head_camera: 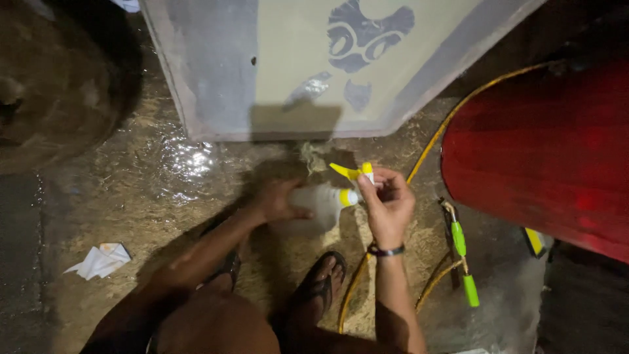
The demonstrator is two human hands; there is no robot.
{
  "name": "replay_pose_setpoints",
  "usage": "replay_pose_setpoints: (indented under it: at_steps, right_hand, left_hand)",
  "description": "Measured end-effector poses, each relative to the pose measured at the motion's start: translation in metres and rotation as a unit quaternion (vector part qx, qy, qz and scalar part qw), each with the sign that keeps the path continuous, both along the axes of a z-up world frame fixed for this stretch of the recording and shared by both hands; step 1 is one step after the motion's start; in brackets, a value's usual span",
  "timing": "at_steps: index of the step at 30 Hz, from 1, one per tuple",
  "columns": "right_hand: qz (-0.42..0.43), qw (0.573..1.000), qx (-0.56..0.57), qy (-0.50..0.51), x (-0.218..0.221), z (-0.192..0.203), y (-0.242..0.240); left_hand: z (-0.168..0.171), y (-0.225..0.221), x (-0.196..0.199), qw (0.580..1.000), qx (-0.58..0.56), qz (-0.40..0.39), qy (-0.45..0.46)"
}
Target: Washing out a screen printing design from a mesh screen using a high-pressure water sprayer and a spray bottle.
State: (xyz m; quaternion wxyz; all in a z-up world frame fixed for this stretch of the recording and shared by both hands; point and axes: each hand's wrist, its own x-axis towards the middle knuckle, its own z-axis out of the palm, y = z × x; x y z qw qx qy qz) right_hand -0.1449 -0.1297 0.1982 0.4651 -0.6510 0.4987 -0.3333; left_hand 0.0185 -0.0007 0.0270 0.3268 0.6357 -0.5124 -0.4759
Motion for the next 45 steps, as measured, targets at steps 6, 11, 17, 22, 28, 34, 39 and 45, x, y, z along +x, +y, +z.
replay_pose_setpoints:
  at_steps: [6,11,17,22,28,34,39,45]
  right_hand:
    - [-0.022,0.999,0.019,0.035,0.011,0.003,0.018]
    - [0.128,0.968,0.177,-0.125,0.004,-0.009,0.001]
    - [0.151,0.907,0.305,-0.246,-0.001,-0.043,0.006]
    - [0.045,0.906,0.336,-0.254,-0.004,-0.058,0.006]
    - [0.15,0.877,0.338,-0.308,-0.019,-0.083,0.002]
    - [0.259,0.834,0.283,-0.397,-0.018,-0.064,0.028]
    - [0.117,0.941,0.101,-0.301,-0.009,-0.046,0.038]
    - [0.072,0.988,0.048,-0.127,0.021,-0.011,0.006]
  left_hand:
    - [0.008,0.009,0.012,0.998,-0.002,0.036,-0.043]
    - [-0.019,0.01,0.018,0.995,-0.089,0.048,-0.022]
    - [0.012,0.011,0.028,0.995,-0.089,0.051,0.022]
    - [0.005,0.011,0.027,0.997,-0.07,0.038,0.012]
    - [-0.002,0.007,0.026,1.0,-0.011,0.009,-0.003]
    - [0.045,-0.005,0.032,0.999,0.006,-0.034,0.02]
    - [-0.018,0.006,-0.052,0.955,0.054,0.015,0.291]
    - [0.044,-0.01,-0.05,0.954,0.003,0.04,0.297]
